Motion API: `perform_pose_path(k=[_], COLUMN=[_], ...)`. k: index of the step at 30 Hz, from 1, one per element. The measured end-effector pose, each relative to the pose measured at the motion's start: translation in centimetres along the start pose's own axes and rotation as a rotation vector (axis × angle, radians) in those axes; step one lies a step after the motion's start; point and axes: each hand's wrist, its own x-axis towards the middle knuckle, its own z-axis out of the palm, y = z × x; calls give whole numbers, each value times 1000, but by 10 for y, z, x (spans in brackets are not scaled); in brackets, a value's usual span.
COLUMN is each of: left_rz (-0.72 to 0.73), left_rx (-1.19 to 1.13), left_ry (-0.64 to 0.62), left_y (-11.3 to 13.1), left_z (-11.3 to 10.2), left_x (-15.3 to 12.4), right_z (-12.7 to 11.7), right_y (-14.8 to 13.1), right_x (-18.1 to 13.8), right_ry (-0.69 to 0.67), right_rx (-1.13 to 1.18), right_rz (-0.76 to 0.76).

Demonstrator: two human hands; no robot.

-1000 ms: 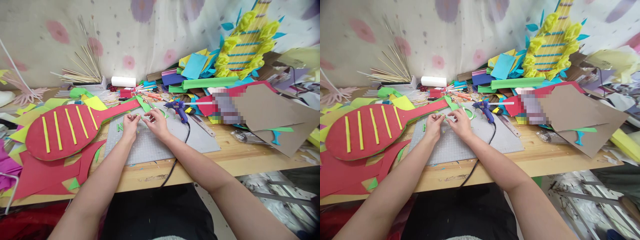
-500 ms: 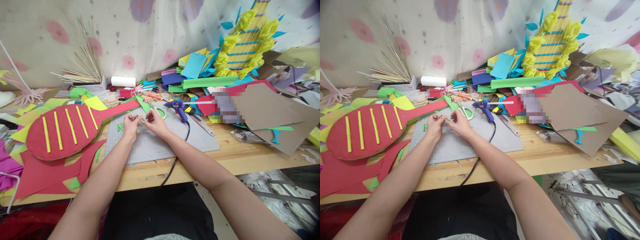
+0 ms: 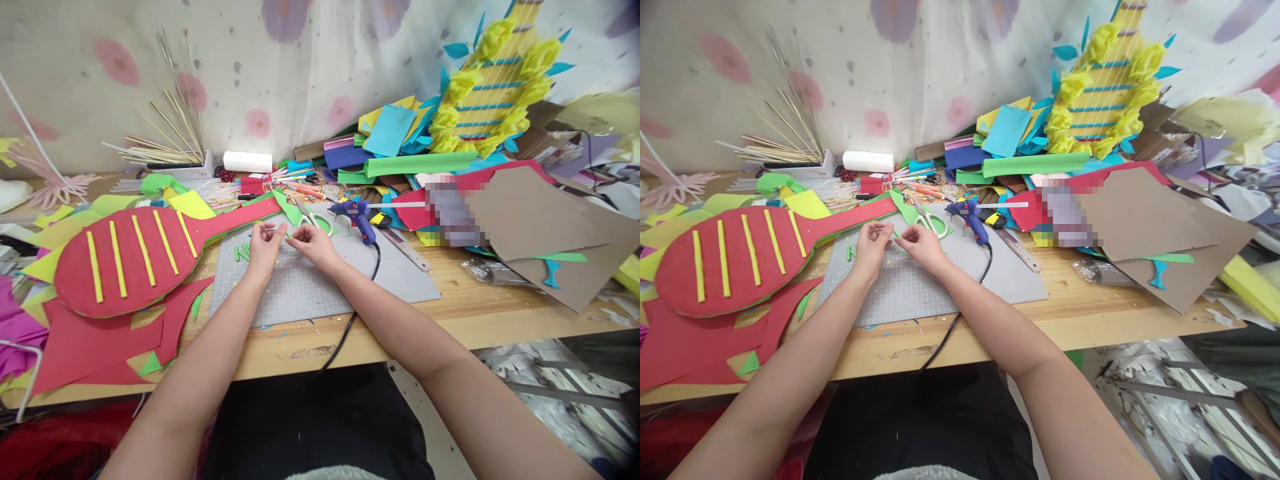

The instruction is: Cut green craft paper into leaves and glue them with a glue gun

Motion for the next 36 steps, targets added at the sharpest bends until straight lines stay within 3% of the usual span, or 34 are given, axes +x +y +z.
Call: perform_pose_path(k=[5,10,14,19,27,36], left_rz=[23,8,102,72,153,180], left_rx=[245,279,383,298,352,454], left_ry=[-108,-170,-221,-349,-129,-207], left_y=[-5,-8,-6,5,11,4], left_z=[-10,-14,-16,-20,-20,-13], left_x=[7,10,9,10,10,2], right_z=[-2,-3,-5,-11,-13,-5], right_y=[3,10,10,2,2,2], right_x=[0,4,4,0,1,-1], right_ry=[-54,-126,-121,-204,-172,-178], right_rx=[24,-1,24,178,296,204], right_rz=[-13,-12,13,113,160,139])
